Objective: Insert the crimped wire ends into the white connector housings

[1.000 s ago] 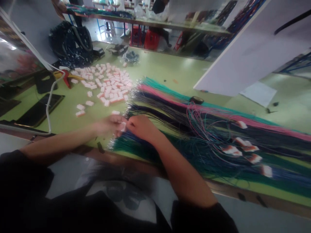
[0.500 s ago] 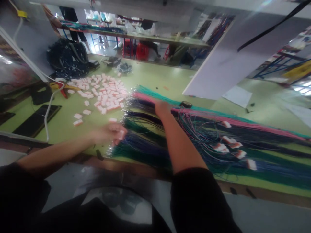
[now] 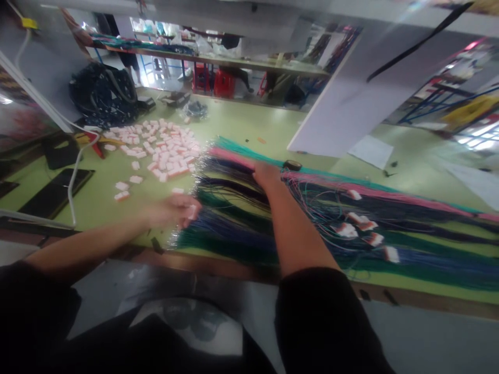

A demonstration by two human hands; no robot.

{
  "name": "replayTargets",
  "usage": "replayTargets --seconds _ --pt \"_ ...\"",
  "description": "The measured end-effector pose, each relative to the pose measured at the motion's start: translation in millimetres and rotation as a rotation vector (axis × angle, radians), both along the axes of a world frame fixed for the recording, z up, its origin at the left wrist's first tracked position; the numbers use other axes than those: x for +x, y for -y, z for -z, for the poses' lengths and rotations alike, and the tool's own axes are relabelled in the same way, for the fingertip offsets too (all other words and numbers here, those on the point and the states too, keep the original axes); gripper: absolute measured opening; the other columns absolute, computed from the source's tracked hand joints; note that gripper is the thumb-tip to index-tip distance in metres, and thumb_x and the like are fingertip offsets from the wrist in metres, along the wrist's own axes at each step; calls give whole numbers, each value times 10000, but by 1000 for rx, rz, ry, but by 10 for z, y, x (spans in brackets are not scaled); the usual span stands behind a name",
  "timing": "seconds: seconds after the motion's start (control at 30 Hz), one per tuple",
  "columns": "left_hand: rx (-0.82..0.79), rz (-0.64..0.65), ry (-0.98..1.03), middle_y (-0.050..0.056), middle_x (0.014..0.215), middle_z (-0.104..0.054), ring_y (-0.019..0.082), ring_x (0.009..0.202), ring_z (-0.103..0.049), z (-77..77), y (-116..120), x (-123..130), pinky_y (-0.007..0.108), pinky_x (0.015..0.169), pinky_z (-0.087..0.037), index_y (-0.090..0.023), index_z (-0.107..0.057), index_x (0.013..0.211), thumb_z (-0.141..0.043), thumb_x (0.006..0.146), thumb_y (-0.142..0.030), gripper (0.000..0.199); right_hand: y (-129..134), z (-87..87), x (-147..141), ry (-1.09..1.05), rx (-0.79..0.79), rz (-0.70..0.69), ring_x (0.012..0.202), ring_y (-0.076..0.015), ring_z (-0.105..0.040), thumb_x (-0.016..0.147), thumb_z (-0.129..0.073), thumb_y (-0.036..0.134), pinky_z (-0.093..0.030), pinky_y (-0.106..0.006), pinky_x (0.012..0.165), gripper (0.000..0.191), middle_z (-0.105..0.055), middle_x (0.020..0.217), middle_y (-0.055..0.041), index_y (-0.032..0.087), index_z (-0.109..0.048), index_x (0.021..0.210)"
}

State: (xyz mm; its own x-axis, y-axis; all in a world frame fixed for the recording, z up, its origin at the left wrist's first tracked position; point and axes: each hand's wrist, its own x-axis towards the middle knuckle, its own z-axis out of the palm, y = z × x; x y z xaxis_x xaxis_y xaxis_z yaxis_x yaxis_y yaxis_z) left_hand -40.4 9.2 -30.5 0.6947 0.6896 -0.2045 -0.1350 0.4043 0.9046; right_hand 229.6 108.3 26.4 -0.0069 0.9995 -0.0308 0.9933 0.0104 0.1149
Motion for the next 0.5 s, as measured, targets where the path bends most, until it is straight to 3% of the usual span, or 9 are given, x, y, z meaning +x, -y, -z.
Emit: replayTargets --seconds 0.13,0.33,0.5 --pt "-10 -11 3 -7 676 -627 58 488 -567 -12 0 0 139 390 -430 -115 -582 895 -783 657 -318 372 3 25 71 -60 12 1 1014 -265 -607 814 -470 171 -449 -326 801 298 -654 1121 -183 106 -675 1021" --pt "-10 -34 5 -9 666 -628 57 480 -564 -61 23 7 132 380 -419 -116 -589 862 -804 623 -328 386 -24 -20 264 -198 39 32 761 -177 -630 820 -437 179 -420 -235 646 270 -711 827 -106 102 -689 879" --pt "-26 -40 -2 -14 663 -624 63 486 -572 -52 29 -5 137 387 -423 -122 -587 893 -807 621 -323 403 -19 17 329 -236 138 94 836 -213 -615 873 -327 162 -424 -281 708 341 -683 898 -153 93 -626 1023"
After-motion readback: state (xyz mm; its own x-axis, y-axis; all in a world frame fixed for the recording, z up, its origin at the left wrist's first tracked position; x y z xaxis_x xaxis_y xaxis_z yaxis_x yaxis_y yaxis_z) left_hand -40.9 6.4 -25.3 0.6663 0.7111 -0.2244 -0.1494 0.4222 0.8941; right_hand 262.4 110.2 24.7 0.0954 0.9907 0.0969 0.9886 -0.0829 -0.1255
